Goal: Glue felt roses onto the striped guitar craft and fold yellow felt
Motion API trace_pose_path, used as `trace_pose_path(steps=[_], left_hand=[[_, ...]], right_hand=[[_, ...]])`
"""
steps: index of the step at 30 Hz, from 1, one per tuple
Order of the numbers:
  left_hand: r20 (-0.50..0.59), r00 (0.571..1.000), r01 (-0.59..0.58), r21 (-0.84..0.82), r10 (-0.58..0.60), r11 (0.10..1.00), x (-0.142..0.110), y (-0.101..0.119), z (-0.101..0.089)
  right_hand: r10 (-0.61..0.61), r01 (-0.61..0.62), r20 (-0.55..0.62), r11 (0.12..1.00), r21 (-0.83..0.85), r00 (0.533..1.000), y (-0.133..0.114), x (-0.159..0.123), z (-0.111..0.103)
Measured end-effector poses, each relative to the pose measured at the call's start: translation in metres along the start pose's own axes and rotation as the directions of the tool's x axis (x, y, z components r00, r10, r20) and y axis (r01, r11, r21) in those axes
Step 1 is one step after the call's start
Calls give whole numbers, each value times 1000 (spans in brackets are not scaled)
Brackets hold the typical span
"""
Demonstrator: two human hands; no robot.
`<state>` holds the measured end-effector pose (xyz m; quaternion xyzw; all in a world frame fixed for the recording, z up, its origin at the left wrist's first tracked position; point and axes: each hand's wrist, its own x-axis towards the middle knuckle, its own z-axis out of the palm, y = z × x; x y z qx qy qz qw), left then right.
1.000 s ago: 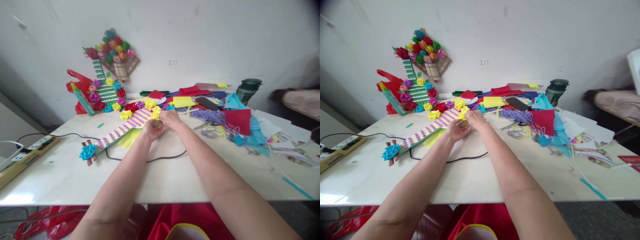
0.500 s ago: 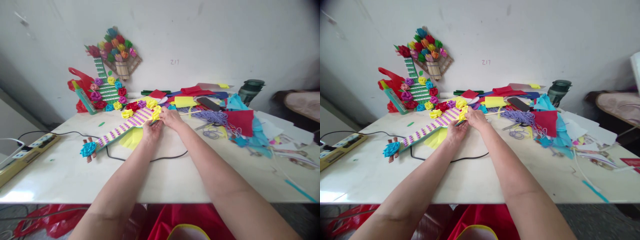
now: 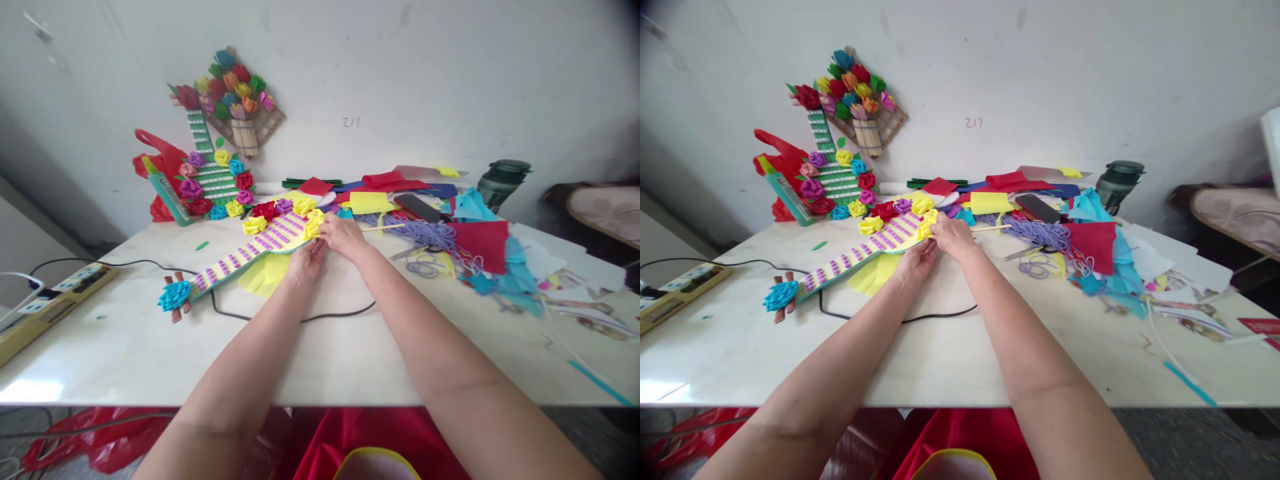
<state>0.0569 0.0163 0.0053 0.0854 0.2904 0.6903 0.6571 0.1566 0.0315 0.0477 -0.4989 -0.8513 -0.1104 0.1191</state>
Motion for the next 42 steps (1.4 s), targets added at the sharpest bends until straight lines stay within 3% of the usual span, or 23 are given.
trace_pose_path(steps=[18, 32, 37, 42], left_hand=[[-30, 999, -18, 4, 18, 1000, 2, -3, 0], [-13, 999, -34, -4, 34, 999, 6, -4, -1], [-7, 999, -32, -10, 32, 999, 8, -5, -2], [-9, 999, -44, -6, 44, 999, 8, -5, -3]], right_hand=[[31, -31, -16, 999, -9, 999, -1, -2, -2], [-3, 4, 21, 999, -35, 1000, -4, -2, -7], [-39, 39, -18, 999, -12, 999, -5, -1, -6], [10, -10, -5, 1000, -23, 1000, -5, -3, -5]])
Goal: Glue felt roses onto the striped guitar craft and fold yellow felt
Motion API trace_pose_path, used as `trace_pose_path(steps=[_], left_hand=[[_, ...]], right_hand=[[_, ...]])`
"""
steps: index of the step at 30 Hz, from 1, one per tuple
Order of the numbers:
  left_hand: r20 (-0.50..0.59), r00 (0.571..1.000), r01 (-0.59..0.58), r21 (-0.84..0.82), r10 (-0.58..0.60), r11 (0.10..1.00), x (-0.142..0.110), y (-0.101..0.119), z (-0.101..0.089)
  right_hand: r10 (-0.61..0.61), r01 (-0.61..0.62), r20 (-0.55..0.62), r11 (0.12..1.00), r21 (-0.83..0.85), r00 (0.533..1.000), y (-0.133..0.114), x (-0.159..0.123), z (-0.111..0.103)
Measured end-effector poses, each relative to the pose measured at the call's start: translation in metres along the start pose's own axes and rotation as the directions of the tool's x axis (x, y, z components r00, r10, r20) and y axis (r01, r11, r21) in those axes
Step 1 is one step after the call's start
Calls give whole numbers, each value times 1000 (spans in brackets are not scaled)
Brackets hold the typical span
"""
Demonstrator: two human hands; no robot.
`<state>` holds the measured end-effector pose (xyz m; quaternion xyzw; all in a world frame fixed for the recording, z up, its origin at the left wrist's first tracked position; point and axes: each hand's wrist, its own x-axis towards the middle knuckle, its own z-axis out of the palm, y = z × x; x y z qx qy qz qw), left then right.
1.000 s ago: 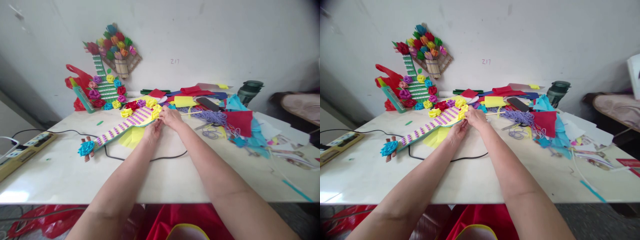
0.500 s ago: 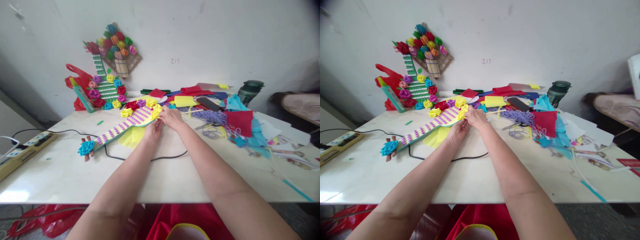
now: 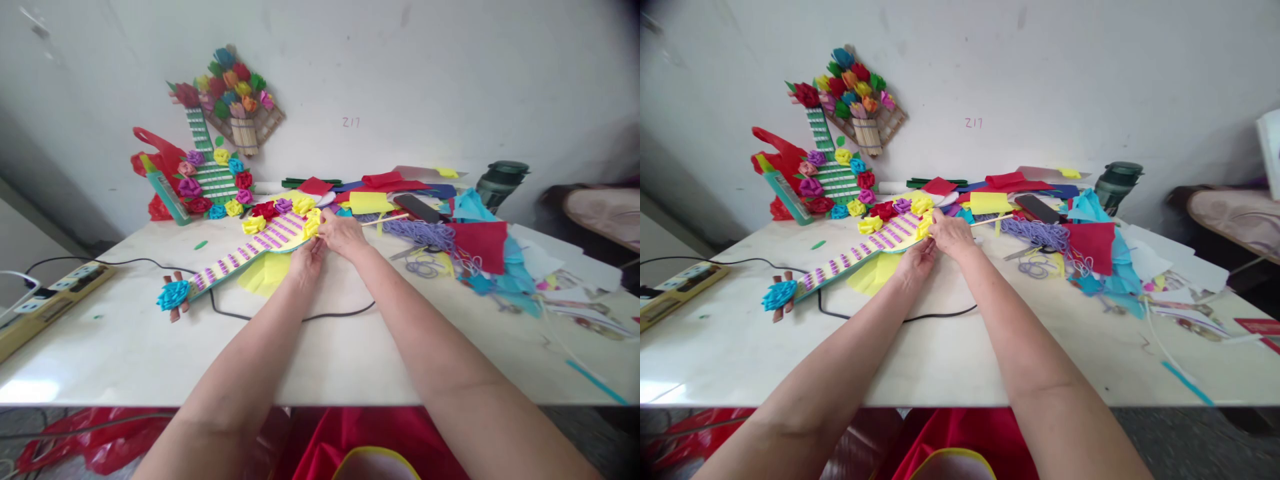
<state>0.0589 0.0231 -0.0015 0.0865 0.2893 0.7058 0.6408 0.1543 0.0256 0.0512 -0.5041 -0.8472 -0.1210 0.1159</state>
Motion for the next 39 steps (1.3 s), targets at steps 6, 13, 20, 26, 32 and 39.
trace_pose_path(steps=[6, 13, 20, 26, 32, 39], left_hand=[[-24, 1000, 3, -2, -3, 1000, -3, 2, 3], [-41, 999, 7, -8, -8, 1000, -2, 3, 3], [-47, 999, 25, -12, -25, 1000, -2, 4, 3], [-56, 998, 32, -12, -32, 999, 1, 4, 3], [-39, 999, 35, -7, -35, 999, -3, 5, 3], [-29, 998, 47, -19, -47, 999, -7, 7, 4]], right_hand=[[-17, 18, 27, 999, -30, 999, -1, -2, -6], [-49, 51, 32, 996, -69, 998, 2, 1, -9], [-121, 127, 70, 989, -76, 990, 8, 4, -17], [-73, 73, 6, 996, -47, 997, 19, 2, -32], [55, -56, -29, 998, -12, 998, 27, 1, -30], [126, -125, -19, 991, 47, 992, 32, 4, -22]])
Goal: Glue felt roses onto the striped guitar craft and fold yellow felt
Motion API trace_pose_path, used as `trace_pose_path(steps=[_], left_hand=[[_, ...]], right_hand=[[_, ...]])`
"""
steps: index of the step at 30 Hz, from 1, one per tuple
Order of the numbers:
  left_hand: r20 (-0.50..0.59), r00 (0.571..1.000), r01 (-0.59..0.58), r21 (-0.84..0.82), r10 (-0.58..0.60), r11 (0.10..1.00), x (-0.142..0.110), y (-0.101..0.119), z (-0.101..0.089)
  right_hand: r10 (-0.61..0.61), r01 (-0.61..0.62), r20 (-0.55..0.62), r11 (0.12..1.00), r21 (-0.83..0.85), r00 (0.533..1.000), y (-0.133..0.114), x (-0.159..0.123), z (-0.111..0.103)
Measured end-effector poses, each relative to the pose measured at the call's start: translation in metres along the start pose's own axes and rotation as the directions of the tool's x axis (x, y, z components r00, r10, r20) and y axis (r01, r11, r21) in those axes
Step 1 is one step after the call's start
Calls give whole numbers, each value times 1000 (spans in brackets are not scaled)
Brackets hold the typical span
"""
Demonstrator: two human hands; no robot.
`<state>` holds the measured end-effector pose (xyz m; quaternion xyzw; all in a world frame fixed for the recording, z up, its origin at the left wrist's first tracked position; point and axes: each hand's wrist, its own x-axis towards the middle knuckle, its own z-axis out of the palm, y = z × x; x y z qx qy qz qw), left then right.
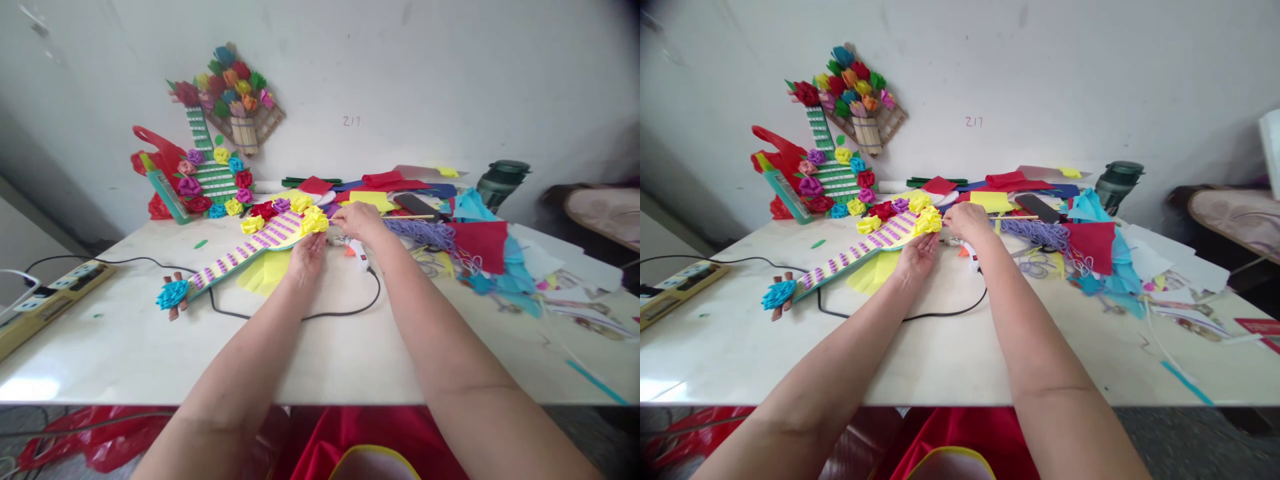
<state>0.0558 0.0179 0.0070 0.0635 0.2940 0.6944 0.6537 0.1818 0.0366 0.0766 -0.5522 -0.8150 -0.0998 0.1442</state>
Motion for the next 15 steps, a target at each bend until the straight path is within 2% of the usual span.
trace_pose_path(steps=[7, 15], left_hand=[[20, 1000, -18, 16, 18, 1000, 2, -1, -3], [41, 999, -17, -1, 17, 1000, -1, 0, -2]], right_hand=[[-16, 14, 27, 998, 61, 999, 2, 2, 4], [-18, 8, 92, 994, 107, 996, 1, 0, 0]])
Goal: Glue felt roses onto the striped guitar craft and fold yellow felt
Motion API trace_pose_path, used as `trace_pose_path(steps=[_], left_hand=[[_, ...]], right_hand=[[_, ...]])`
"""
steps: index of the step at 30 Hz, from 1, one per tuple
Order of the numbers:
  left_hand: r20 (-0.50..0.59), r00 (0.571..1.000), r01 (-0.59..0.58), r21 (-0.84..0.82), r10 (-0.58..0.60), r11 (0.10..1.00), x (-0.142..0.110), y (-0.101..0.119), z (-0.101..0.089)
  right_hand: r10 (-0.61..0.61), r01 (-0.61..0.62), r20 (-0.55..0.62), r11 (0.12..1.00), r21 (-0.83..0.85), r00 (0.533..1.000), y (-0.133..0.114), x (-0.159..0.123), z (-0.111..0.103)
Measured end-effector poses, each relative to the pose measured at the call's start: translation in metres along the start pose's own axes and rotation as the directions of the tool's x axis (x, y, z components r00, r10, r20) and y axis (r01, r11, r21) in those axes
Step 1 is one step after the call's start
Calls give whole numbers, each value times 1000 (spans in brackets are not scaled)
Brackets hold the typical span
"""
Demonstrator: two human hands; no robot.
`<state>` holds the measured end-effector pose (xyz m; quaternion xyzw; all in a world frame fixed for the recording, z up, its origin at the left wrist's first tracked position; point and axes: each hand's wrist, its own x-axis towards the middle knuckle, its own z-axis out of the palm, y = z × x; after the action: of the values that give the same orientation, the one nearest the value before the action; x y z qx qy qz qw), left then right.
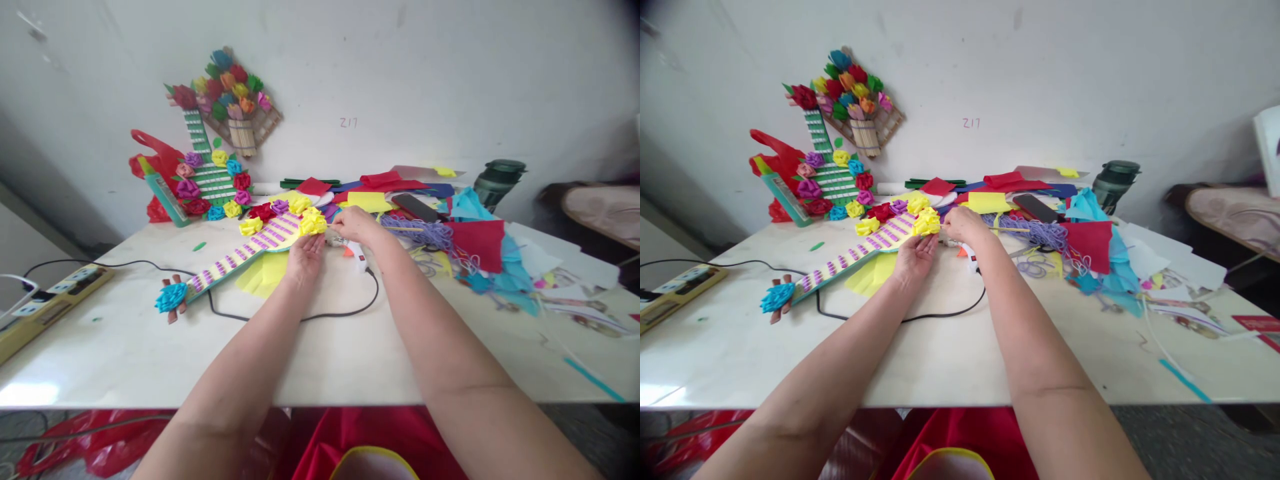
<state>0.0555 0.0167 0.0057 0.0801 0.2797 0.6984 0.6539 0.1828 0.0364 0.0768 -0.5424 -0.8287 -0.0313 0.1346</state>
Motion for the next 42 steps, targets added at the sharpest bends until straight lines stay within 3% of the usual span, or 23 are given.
trace_pose_path(steps=[9, 13, 21, 26, 29, 36, 39, 42], left_hand=[[-47, 998, 40, -92, -45, 995, -5, 2, 0], [-128, 991, 18, -88, -30, 996, -8, 3, 2], [-241, 968, -80, -15, 74, 997, -7, 10, 4], [-277, 960, -23, 86, 46, 996, -7, 12, 5], [-249, 969, 8, 76, 11, 997, -7, 11, 6], [-68, 996, 49, -17, -50, 999, -5, 8, 7], [-31, 996, 90, 39, -89, 995, -7, 8, 8], [-31, 990, 138, 210, -135, 968, -14, 8, 12]], right_hand=[[25, -26, -25, 999, -22, 999, 2, 1, 1], [33, -34, -27, 999, -27, 999, 2, 1, 1], [60, -60, -15, 998, -36, 998, -1, -1, -3], [51, -51, -12, 998, -36, 999, -2, -1, -4], [53, -53, -15, 998, -28, 998, -2, -1, -4], [49, -49, 14, 999, -12, 999, -4, 0, -5], [32, -31, 34, 999, -8, 999, -3, 2, -4], [16, -15, 66, 1000, -5, 998, -2, 3, -3]])
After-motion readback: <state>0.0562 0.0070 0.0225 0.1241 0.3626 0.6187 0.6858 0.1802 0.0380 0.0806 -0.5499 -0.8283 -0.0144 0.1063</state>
